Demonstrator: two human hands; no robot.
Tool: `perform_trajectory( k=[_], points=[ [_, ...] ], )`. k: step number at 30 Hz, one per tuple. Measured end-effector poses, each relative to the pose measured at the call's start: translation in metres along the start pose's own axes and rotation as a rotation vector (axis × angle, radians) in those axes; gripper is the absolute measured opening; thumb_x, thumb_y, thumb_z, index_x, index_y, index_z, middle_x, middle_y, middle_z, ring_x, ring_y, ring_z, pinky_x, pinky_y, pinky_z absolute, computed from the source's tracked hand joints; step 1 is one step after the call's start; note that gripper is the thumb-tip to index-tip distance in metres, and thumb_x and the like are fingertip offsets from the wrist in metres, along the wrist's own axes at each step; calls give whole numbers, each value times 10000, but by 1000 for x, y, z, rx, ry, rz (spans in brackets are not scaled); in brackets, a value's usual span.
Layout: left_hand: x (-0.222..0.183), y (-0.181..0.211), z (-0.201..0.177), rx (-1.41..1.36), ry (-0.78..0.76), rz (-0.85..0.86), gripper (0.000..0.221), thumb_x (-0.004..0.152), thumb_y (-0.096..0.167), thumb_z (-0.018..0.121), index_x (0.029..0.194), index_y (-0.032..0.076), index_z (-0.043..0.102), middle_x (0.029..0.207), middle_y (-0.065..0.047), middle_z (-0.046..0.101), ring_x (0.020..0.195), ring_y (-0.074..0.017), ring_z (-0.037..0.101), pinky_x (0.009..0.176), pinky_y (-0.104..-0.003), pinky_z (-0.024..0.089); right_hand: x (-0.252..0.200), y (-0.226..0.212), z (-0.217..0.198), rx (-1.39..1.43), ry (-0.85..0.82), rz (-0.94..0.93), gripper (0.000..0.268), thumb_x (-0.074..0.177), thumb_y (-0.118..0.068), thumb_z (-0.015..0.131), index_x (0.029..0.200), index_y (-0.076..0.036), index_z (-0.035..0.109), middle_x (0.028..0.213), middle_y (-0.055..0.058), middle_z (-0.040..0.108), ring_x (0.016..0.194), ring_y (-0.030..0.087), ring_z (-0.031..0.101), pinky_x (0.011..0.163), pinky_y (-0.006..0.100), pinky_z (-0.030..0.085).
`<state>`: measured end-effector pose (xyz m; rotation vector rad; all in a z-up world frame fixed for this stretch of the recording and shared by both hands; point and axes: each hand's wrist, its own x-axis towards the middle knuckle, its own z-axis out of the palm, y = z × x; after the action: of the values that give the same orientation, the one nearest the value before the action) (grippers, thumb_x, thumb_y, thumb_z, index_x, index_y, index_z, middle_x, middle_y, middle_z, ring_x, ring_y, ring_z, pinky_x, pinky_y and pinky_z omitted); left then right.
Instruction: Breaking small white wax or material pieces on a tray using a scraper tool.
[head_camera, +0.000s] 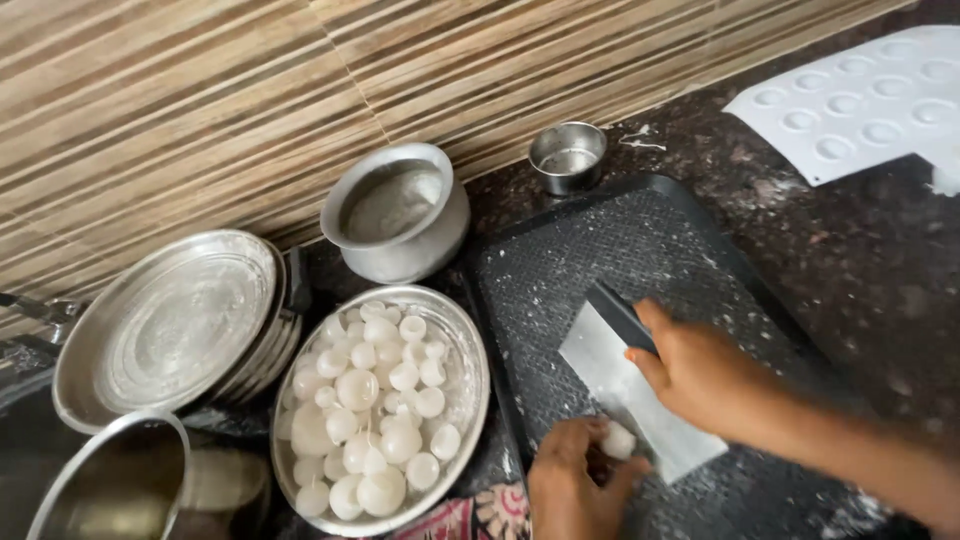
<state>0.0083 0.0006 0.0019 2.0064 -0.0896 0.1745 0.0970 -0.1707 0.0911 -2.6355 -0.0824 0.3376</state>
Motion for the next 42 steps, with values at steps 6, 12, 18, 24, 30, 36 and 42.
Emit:
perform_trajectory(
  k=[6,12,18,24,30,36,42],
  points=[
    [-7,20,-9,-68,45,3,278,765,14,828,1024,21,727,1037,-116,763,855,-220,808,703,-302,650,-24,-13,-43,83,34,0,565,949,-342,645,1426,-98,465,729,225,729,684,404,745,623,515,559],
    [-11,10,-5,-16,42,93,290,761,-40,801,1039,40,800,1056,-151,722,916,-264,769,740,-324,625,-27,-9,-28,71,44,-79,531,950,-305,627,1409,-88,469,773,227,737,705,396,751,627,508,564],
    [-9,14,-11,95,108,262,275,761,-51,793,1022,35,812,1064,-113,786,947,-275,763,797,-327,602,-26,-6,-15,69,30,-111,529,943,-277,616,1409,-78,463,775,225,740,687,392,754,602,495,570],
    [-6,15,-6,10,57,-35,334,685,38,886,1010,58,812,1020,-106,760,785,-234,775,664,-310,611,-21,-5,-19,124,-11,12,516,956,-309,644,1398,-99,479,798,230,738,722,397,757,641,513,563],
    [0,8,-6,28,56,-28,262,687,15,888,940,35,824,879,-107,779,746,-215,781,649,-295,608,4,5,2,114,9,-7,519,935,-289,659,1372,-71,487,885,239,735,821,405,744,720,511,566],
    [0,-16,-1,-75,13,-94,287,704,-6,882,983,24,824,859,-110,787,725,-171,803,617,-272,616,5,-22,6,55,-7,-2,492,948,-283,622,1373,-87,472,766,202,724,712,391,743,636,508,575],
    [-2,-4,-5,-86,15,-114,283,703,16,901,975,13,823,858,-96,782,677,-166,776,595,-255,590,20,3,17,47,8,-66,452,957,-280,620,1327,-62,477,670,192,719,592,366,720,538,488,539]
  ],
)
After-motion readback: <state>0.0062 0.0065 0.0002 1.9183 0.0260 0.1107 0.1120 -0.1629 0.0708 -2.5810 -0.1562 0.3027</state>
